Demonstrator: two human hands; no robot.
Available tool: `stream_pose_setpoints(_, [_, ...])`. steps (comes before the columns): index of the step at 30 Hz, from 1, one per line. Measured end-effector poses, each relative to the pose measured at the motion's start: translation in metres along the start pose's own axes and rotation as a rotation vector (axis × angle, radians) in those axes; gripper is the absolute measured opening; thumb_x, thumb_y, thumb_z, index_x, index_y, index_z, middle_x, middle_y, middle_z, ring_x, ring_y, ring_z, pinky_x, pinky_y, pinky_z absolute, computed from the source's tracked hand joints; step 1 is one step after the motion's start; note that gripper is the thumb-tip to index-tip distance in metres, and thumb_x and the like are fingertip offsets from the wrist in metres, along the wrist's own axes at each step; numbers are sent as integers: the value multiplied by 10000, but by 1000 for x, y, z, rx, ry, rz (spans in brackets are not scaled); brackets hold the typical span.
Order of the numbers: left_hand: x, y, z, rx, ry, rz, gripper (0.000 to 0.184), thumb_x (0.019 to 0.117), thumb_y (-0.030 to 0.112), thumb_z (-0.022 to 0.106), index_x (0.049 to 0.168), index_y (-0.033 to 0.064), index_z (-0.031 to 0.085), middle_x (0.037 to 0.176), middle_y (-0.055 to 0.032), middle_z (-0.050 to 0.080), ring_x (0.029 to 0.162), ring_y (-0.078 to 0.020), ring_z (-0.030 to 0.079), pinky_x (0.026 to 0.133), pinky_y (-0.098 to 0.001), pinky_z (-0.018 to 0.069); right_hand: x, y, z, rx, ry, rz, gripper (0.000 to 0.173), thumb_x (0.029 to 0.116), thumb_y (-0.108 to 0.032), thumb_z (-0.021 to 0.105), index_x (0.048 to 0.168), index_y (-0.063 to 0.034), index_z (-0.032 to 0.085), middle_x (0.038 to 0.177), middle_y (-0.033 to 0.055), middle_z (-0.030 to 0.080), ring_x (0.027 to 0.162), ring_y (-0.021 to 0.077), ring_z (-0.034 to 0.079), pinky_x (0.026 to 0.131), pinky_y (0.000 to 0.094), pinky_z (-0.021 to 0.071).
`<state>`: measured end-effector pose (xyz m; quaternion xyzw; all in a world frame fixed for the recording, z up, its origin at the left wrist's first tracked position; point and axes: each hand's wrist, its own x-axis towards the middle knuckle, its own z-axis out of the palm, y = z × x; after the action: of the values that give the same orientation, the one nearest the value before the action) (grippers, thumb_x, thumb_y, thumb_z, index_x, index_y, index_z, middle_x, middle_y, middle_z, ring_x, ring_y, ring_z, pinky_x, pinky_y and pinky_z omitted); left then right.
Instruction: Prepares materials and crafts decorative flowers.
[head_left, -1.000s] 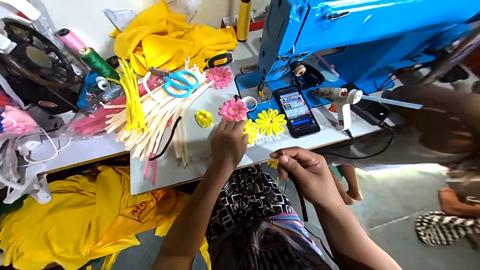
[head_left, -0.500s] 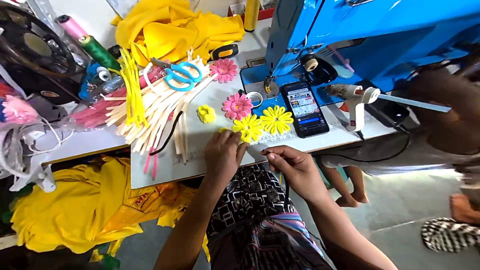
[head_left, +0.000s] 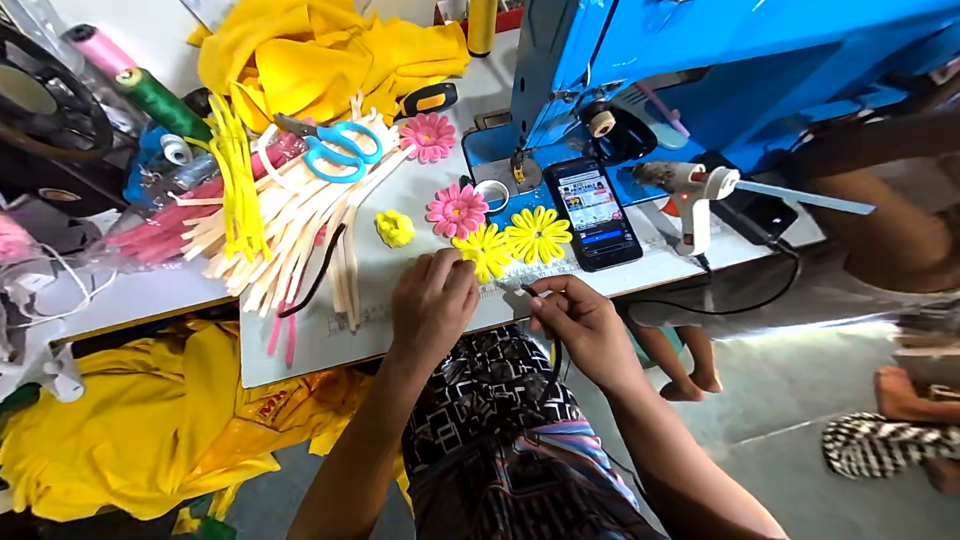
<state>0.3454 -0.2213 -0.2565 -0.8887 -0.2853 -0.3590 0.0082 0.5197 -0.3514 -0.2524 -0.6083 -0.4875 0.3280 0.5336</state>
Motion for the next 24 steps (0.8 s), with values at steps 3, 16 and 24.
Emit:
stream_pose_setpoints(3, [-18,-3,-21,45,8,-86,147,931,142,679,1004,52,768,1028,-147,709,891,-310,684,729,-422,559,2,-1,2,65,16,25,90,1015,-111,595,1085,-59,620,757,-60,688,622,-13,603,594,144,497])
stream_pose_setpoints(16, [-6,-5,-76,-819,-495,-430,98,882,203,769,909,109,779,871,60,687,756,6,604,652,-161,497,26,-31,6,-488,-264,-690,212,994,-120,579,1015,-70,784,916,59,690,897,156,659,789,268,553])
stream_pose_setpoints(24, [-5,12,-69,-1192,-382,-819,98,879,7,694,836,91,721,776,43,661,707,-33,599,691,-206,526,31,-43,5,-405,-285,-724,158,985,-156,644,1014,-20,718,986,87,694,928,147,663,807,267,561])
